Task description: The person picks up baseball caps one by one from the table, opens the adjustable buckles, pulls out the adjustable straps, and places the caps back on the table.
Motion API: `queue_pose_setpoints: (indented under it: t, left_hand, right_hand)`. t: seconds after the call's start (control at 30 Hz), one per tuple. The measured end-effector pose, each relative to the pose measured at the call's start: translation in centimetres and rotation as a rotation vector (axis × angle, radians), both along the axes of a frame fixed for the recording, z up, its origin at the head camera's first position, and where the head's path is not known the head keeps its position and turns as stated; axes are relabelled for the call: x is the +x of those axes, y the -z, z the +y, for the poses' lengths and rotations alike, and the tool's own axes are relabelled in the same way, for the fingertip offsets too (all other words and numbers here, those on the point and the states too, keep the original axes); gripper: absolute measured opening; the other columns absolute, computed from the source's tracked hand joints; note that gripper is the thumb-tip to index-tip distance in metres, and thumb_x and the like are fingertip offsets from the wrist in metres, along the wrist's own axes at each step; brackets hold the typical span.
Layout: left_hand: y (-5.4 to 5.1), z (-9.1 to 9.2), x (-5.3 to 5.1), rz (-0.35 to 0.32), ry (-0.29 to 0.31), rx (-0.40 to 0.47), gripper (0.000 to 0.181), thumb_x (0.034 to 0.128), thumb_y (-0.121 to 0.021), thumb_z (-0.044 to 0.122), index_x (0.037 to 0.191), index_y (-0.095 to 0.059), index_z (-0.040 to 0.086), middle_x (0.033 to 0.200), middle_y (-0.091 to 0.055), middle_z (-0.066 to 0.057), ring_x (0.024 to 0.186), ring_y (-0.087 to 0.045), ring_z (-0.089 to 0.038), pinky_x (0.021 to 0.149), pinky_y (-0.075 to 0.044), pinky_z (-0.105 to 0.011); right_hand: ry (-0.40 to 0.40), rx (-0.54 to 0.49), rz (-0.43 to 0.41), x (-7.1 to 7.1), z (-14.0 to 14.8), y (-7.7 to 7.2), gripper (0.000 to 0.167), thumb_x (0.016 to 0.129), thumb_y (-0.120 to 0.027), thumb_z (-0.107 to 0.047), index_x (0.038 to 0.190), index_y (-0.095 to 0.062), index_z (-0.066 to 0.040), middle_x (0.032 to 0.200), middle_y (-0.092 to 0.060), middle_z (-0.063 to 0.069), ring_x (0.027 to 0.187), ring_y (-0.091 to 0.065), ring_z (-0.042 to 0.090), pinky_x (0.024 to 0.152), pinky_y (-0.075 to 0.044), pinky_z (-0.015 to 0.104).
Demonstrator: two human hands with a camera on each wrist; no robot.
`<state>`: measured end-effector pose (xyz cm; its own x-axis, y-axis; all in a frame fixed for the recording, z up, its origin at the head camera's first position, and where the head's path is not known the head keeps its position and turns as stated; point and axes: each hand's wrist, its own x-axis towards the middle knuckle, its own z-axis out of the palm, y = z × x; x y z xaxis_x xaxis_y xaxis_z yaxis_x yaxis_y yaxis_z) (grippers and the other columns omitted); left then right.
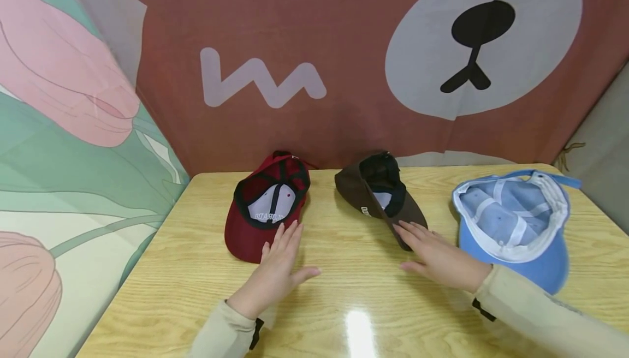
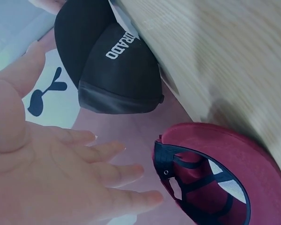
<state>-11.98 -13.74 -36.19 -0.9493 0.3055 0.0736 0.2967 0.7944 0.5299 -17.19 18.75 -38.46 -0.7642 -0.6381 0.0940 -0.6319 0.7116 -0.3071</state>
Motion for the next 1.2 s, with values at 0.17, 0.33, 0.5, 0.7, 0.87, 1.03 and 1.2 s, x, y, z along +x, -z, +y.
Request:
queue_pose_setpoints:
  t: [0.17,0.33,0.5,0.7,0.87,1.03,1.2]
  left_hand:
    - [0.1,0.2,0.0,-0.001,0.017,0.009,0.084,0.089,-0.07,0.033,0.149,-0.026,-0.007,0.155,-0.024,-0.024,0.143,-0.011,-0.047,0.101,-0.014,-0.075]
    - [0.0,0.4,0.1,-0.015,0.032,0.023,0.083,0.0901,-0.069,0.032,0.149,-0.025,-0.008,0.155,-0.023,-0.024,0.143,-0.009,-0.046,0.102,-0.013,-0.075]
    - [0.0,0.7,0.1,-0.021,0.039,0.028,0.082,0.091,-0.068,0.032,0.148,-0.025,-0.009,0.155,-0.023,-0.024,0.143,-0.009,-0.046,0.102,-0.013,-0.074]
    - [-0.1,0.8,-0.1,-0.034,0.036,0.05,0.082,0.0916,-0.067,0.033,0.148,-0.025,-0.008,0.155,-0.023,-0.023,0.144,-0.008,-0.045,0.103,-0.011,-0.073]
    - [0.0,0.9,-0.2,-0.045,0.041,0.055,0.082,0.0922,-0.066,0.034,0.149,-0.024,-0.009,0.155,-0.022,-0.024,0.144,-0.006,-0.046,0.105,-0.011,-0.071]
    - [0.1,0.8,-0.4,-0.03,0.041,0.061,0.081,0.0921,-0.067,0.032,0.148,-0.026,-0.009,0.154,-0.023,-0.025,0.143,-0.009,-0.048,0.107,-0.013,-0.069]
    - [0.2,0.7,-0.5,-0.027,0.044,0.071,0.08,0.0922,-0.067,0.03,0.147,-0.026,-0.01,0.154,-0.024,-0.025,0.143,-0.009,-0.048,0.107,-0.014,-0.068]
  right_hand:
    - [-0.001,-0.038,-0.018,-0.2,-0.3,0.4,0.069,0.091,-0.069,-0.025,0.141,-0.038,0.011,0.141,-0.04,0.034,0.127,-0.041,0.049,0.098,-0.038,0.06]
    - [-0.009,-0.059,0.006,-0.3,-0.7,0.7,0.068,0.091,-0.069,-0.023,0.141,-0.037,0.011,0.139,-0.041,0.035,0.126,-0.043,0.05,0.097,-0.041,0.057]
    - [-0.006,-0.059,0.038,-0.4,-0.9,1.1,0.067,0.092,-0.068,-0.022,0.142,-0.038,0.01,0.137,-0.043,0.036,0.124,-0.045,0.05,0.096,-0.042,0.057]
    - [-0.003,-0.039,0.064,-0.7,-0.9,1.4,0.068,0.091,-0.068,-0.022,0.142,-0.037,0.01,0.137,-0.043,0.036,0.123,-0.045,0.051,0.095,-0.043,0.057]
    - [0.013,0.002,0.068,-0.9,-1.2,1.6,0.069,0.091,-0.069,-0.023,0.141,-0.037,0.011,0.135,-0.044,0.037,0.12,-0.047,0.053,0.094,-0.044,0.057]
    - [0.031,0.02,0.063,-1.1,-1.5,1.7,0.065,0.092,-0.068,-0.018,0.141,-0.038,0.012,0.135,-0.044,0.037,0.12,-0.048,0.051,0.093,-0.045,0.056]
    - [0.047,0.025,0.077,-1.1,-1.8,1.7,0.06,0.092,-0.066,-0.011,0.139,-0.037,0.014,0.135,-0.044,0.038,0.12,-0.049,0.05,0.092,-0.046,0.055]
